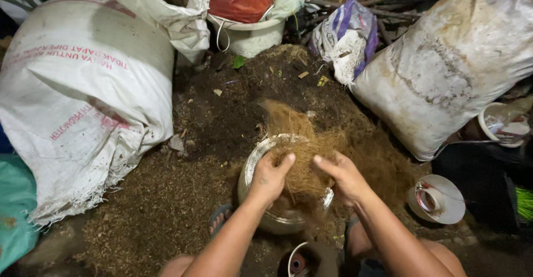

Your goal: The person uses red-handled shears to trim a small potted plant placed on a white bucket. After trimming, the person removes the plant and handles loose coconut coir, spreading it over the bucket lid.

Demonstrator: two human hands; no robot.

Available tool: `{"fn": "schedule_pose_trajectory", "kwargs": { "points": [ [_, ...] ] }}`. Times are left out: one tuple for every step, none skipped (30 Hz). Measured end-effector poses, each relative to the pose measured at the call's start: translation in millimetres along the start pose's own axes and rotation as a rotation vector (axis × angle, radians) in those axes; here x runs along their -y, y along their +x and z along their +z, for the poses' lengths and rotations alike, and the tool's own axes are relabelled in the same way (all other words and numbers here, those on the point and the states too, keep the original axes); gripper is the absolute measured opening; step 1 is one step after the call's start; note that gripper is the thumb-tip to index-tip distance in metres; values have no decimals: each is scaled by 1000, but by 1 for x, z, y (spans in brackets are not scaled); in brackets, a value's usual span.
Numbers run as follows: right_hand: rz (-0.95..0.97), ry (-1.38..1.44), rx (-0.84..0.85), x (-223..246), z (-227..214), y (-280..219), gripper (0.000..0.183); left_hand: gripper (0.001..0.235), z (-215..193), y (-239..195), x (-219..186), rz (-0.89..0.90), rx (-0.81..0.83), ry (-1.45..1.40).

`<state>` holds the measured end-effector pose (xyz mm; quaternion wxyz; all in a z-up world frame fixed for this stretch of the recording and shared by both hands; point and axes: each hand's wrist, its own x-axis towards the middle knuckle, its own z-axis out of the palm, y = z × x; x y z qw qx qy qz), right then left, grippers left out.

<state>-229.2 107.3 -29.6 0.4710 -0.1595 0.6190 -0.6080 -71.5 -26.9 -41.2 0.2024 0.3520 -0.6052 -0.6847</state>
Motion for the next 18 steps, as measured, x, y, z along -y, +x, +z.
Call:
{"fn": "schedule_pose_trajectory", "kwargs": {
  "points": [
    [6, 71, -3, 1, -1, 0, 51, 55, 1, 2, -3, 34, 41, 28],
    [12, 142, -6, 2, 0, 0, 50, 50, 2, 3, -5, 68, 82, 57],
    [0, 139, -17, 3, -1, 0, 47, 46, 4, 5, -7, 102, 134, 88],
    [-11, 135, -28, 5, -2, 0, 44, 45, 7, 7, -8, 112, 139, 15],
    [-25, 132, -45, 6, -4, -2, 42, 44, 10, 8, -8, 124, 149, -60],
    [-36, 176, -57, 8, -5, -3, 40, 43, 12, 9, -6, 134, 159, -135],
    [-45, 220, -66, 9, -6, -3, 38, 42, 14, 10, -4, 164, 126, -32],
    [-53, 263, -75, 11, -8, -4, 37, 41, 14, 12, -2, 194, 93, 71],
    [-55, 297, -94, 14, -10, -4, 36, 41, 13, 14, 0, 227, 58, 176],
    [-57, 331, -113, 16, -13, -5, 36, 40, 14, 16, 2, 234, 43, 208],
    [-57, 363, -129, 18, -16, -5, 35, 40, 14, 17, 3, 241, 25, 238],
    [-74, 370, -131, 18, -17, -6, 35, 40, 15, 18, 4, 248, 7, 268],
    [-94, 375, -130, 20, -18, -7, 35, 41, 17, 19, 4, 243, 16, 143],
    [-114, 380, -128, 21, -19, -7, 35, 43, 17, 20, 2, 237, 25, 17],
    [-115, 377, -157, 20, -20, -7, 35, 44, 20, 19, 1, 231, 31, -108],
    [-117, 374, -185, 19, -20, -7, 35, 46, 20, 18, -1, 86, 114, 20],
    [-120, 370, -215, 19, -21, -6, 36, 48, 18, 17, -4, -58, 199, 147],
    [-95, 360, -200, 17, -22, -5, 36, 51, 18, 16, -7, -203, 284, 274]
  ]
}}
